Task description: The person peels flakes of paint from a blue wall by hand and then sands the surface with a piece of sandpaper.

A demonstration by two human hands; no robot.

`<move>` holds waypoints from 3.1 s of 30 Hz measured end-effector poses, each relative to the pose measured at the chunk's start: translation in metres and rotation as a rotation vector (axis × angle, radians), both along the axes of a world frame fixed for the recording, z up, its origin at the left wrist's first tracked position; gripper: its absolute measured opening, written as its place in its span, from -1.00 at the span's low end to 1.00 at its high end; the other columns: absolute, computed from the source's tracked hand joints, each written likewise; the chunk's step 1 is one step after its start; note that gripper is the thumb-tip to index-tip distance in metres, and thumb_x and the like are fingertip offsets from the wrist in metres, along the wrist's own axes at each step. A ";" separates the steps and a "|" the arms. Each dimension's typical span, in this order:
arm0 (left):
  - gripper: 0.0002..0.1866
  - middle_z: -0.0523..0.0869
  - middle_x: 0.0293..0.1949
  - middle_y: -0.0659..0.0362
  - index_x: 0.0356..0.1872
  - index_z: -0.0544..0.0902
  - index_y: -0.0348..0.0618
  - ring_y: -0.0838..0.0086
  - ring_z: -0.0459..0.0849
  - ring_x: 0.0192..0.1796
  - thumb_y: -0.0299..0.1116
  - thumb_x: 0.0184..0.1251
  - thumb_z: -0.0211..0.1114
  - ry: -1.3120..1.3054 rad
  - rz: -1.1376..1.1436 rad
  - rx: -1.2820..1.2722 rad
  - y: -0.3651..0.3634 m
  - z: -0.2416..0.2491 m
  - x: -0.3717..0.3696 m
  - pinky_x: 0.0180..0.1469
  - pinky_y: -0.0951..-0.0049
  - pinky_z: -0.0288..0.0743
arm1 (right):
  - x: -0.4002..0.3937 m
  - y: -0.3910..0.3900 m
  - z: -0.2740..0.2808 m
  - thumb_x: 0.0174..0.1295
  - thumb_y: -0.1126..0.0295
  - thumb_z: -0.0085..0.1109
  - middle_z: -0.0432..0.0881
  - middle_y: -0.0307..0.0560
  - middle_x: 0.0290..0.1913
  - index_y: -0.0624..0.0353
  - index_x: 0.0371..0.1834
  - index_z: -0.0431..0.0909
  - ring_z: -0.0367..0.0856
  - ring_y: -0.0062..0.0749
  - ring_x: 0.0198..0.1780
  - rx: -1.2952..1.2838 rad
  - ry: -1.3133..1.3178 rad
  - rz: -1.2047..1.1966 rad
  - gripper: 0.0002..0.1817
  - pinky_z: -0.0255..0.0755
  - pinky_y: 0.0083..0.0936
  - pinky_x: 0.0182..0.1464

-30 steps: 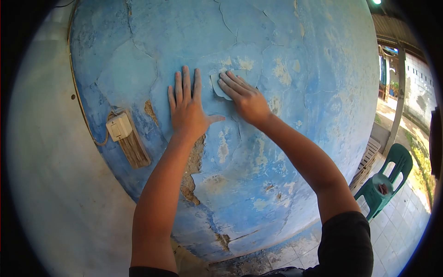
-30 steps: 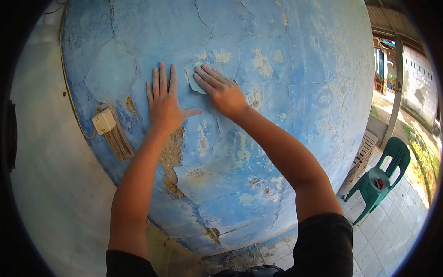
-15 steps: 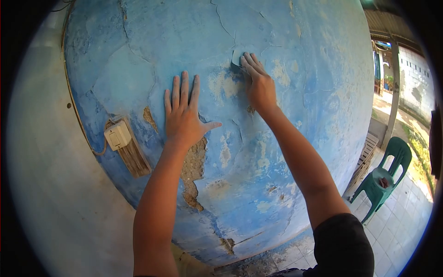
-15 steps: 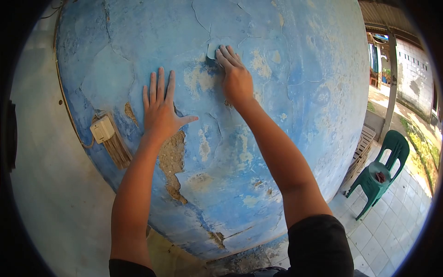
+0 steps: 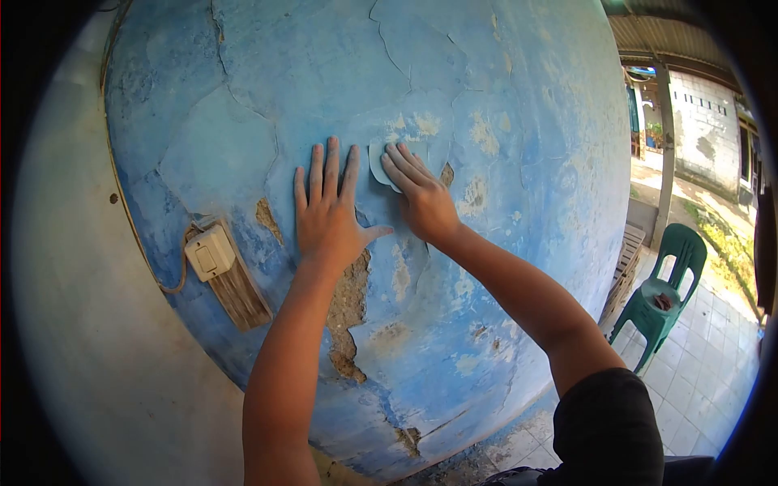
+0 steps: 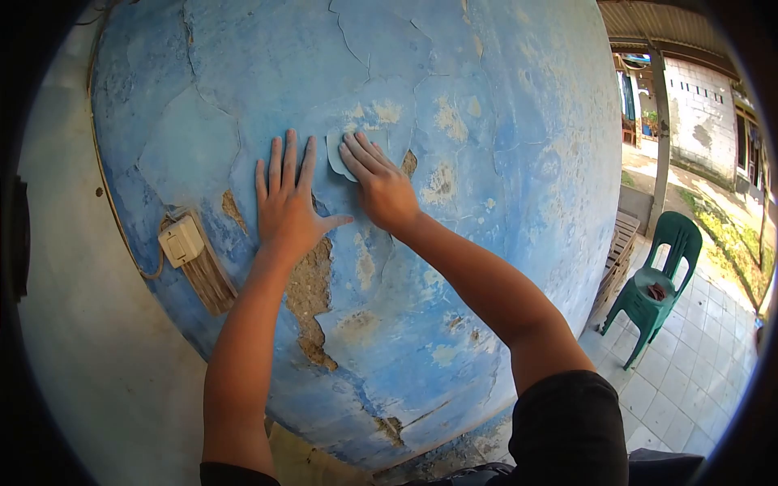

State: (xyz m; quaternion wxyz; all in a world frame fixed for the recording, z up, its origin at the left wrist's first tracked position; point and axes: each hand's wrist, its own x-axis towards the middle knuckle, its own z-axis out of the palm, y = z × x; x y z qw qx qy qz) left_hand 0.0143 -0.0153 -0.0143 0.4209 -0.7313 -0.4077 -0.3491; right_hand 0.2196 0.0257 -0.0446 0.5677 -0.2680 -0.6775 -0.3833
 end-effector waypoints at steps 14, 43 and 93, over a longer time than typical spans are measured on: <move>0.48 0.00 0.86 0.03 0.85 0.08 0.11 0.15 -0.13 0.88 0.39 -0.07 0.74 0.020 -0.040 0.008 0.000 0.002 -0.002 0.84 -0.17 -0.28 | 0.023 0.013 0.028 0.41 0.65 0.17 0.56 0.01 0.61 0.16 0.55 0.61 0.46 0.06 0.64 -0.019 0.285 -0.064 -0.40 0.49 -0.07 0.62; 0.59 0.01 0.87 0.10 0.85 0.04 -0.02 0.14 -0.13 0.89 0.42 -0.19 0.76 0.134 -0.075 0.059 0.006 0.030 -0.016 0.84 -0.20 -0.24 | 0.027 0.010 0.020 0.39 0.62 0.26 0.58 -0.06 0.61 0.14 0.51 0.65 0.53 -0.11 0.63 0.023 -0.086 0.041 -0.42 0.49 -0.12 0.64; 0.54 0.09 0.85 0.14 0.83 0.08 -0.11 0.17 -0.08 0.88 0.34 -0.14 0.78 0.025 -0.054 0.063 -0.002 0.030 -0.026 0.84 -0.22 -0.25 | -0.024 0.006 0.018 0.34 0.69 0.20 0.58 0.09 0.59 0.23 0.47 0.66 0.50 -0.01 0.64 0.059 0.017 0.063 -0.42 0.45 -0.08 0.67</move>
